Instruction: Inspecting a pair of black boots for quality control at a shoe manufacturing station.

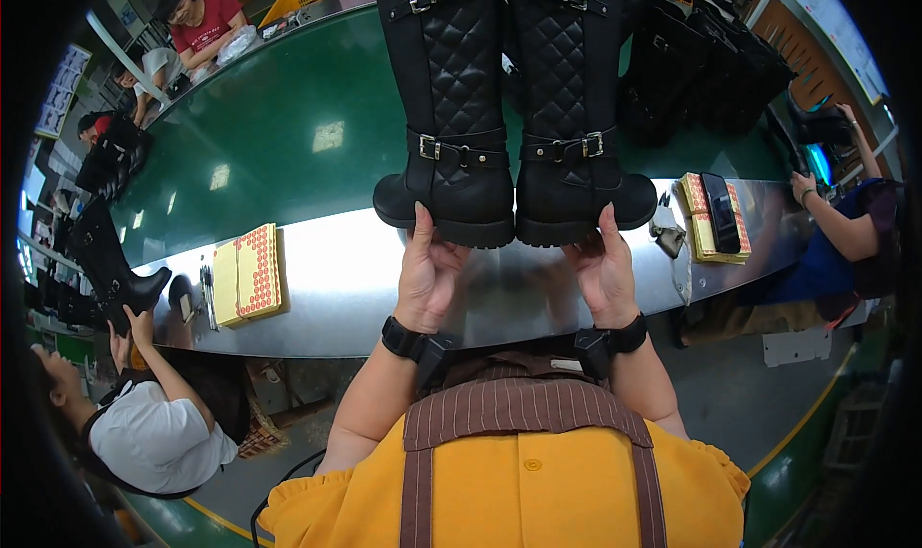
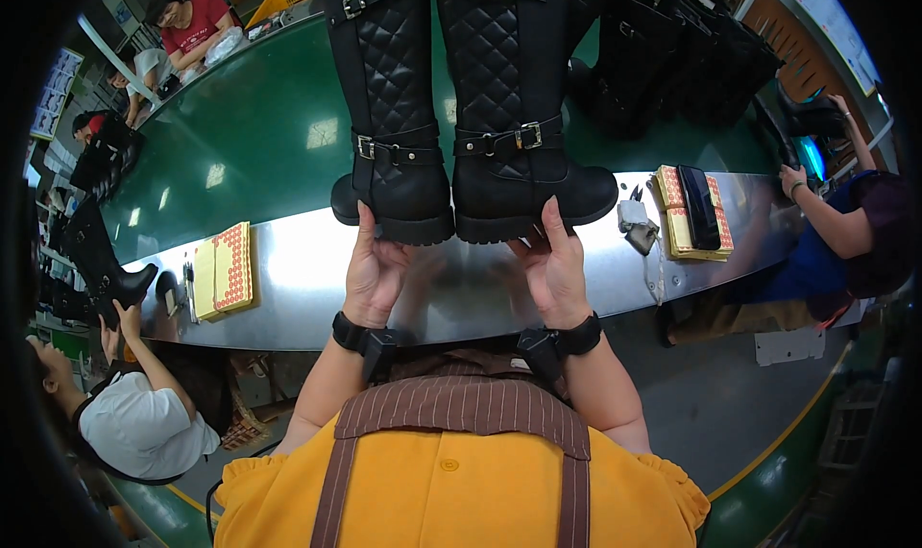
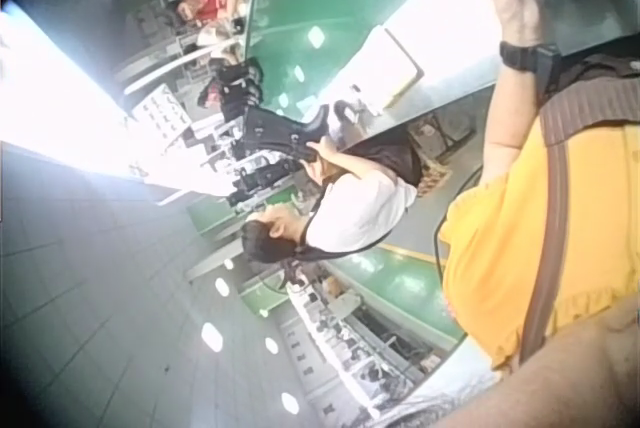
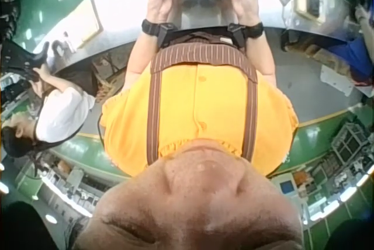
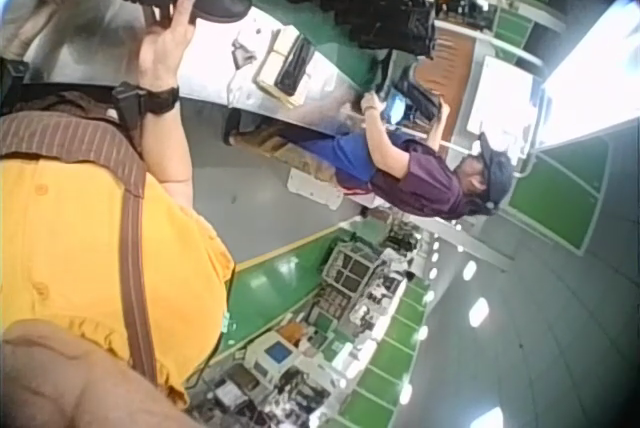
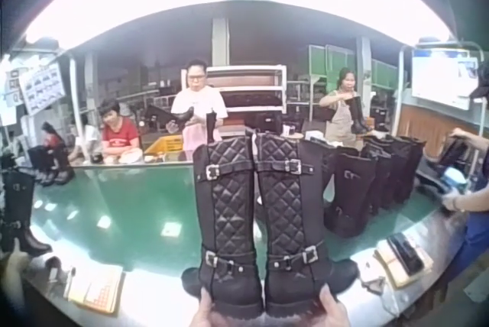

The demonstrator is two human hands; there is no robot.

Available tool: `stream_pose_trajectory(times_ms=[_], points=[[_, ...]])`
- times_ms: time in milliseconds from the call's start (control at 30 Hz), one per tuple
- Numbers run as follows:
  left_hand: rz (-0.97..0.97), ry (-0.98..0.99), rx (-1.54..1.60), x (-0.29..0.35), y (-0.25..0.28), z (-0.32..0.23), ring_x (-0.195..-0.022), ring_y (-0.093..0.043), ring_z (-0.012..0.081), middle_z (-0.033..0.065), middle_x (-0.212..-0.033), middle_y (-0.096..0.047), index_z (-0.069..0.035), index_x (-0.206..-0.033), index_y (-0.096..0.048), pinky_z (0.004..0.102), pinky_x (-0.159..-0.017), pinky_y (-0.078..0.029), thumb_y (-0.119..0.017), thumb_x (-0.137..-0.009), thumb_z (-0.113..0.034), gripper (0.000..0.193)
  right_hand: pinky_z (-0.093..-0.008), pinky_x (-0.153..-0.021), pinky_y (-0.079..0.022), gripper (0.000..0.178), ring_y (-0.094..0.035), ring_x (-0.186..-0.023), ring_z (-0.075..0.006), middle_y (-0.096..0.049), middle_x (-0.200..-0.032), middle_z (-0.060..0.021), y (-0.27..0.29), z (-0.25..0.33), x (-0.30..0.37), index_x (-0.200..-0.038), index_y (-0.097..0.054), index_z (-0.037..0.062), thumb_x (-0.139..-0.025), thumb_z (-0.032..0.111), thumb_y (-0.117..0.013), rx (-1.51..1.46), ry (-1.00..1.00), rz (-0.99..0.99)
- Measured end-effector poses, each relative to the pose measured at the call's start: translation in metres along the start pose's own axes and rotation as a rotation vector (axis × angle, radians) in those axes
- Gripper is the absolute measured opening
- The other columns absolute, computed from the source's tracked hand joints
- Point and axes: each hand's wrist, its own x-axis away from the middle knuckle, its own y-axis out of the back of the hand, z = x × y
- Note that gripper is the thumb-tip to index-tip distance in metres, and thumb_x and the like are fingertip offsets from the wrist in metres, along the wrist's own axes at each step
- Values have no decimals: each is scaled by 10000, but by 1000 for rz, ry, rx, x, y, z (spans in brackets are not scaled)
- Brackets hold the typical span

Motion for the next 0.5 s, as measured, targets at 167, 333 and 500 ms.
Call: stream_pose_trajectory(times_ms=[167,333,500], points=[[16,5,-5,-3,9,2,-1087,-604,185,71,-1252,-592,-65,-1301,-469,284,-863,-524,-585,-932,-421,526,-383,-889,-506,394,-597,-1011,-171,-636,-1089,-36,2,-1,-1,-1151,-588,95,-897,385,-672,-6,-7,-6],[50,33,-39,-5,19,6,-1214,-528,224,80,-1347,-528,-116,-1380,-389,401,-1025,-430,-539,-954,-420,544,-358,-870,-498,344,-587,-988,-151,-633,-1075,-19,15,-4,-5,-1126,-609,95,-916,363,-656,12,-3,25],[141,12,-103,0,16,6,-1336,-410,259,82,-1471,-418,-123,-1452,-334,445,-1119,-307,-463,-987,-431,572,-354,-850,-516,385,-584,-1015,-144,-610,-1147,9,26,-9,-7,-1282,-523,143,-951,320,-607,-8,-28,38]])
